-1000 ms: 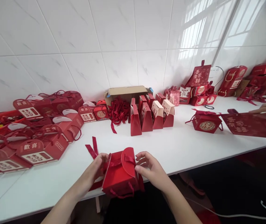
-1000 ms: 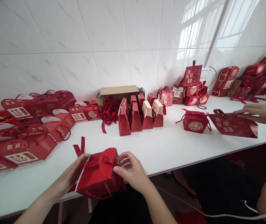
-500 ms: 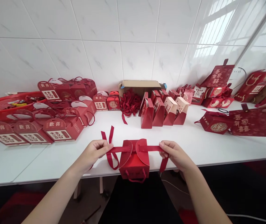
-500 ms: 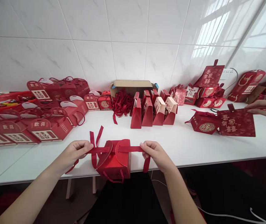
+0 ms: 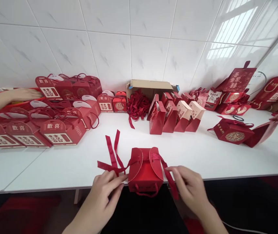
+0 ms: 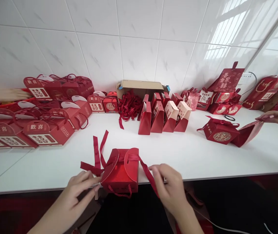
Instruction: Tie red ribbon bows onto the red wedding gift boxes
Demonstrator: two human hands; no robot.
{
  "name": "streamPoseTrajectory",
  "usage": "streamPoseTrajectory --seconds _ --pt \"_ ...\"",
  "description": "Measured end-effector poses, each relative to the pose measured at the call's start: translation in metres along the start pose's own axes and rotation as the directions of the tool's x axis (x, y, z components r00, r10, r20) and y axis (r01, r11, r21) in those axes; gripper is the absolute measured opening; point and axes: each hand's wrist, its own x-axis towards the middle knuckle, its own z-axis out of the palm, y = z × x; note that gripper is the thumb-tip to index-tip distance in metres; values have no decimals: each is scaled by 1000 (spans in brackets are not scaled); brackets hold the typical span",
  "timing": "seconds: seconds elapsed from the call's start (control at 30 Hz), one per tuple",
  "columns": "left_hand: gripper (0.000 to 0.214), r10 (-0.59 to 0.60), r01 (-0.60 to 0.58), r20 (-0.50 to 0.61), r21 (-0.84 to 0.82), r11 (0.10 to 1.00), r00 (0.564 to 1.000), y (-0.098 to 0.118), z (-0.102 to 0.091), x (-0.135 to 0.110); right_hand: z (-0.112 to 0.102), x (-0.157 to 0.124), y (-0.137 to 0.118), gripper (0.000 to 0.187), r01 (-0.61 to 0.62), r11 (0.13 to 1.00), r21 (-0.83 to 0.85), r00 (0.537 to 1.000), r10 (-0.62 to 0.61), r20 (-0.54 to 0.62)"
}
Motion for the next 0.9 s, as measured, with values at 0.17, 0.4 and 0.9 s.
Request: streamPoseTrajectory --seconds 0.17,0.4,0.9 --pt "27 -101 105 -81 37 994 992 5 24 2 26 -16 0 35 -217 976 14 950 208 234" --pt "19 -327 136 -97 -773 619 940 14 28 10 40 -5 1 52 -409 686 601 886 457 80" --pt "16 -600 -23 -114 -987 158 792 27 8 29 22 25 -6 20 -199 275 940 784 621 -16"
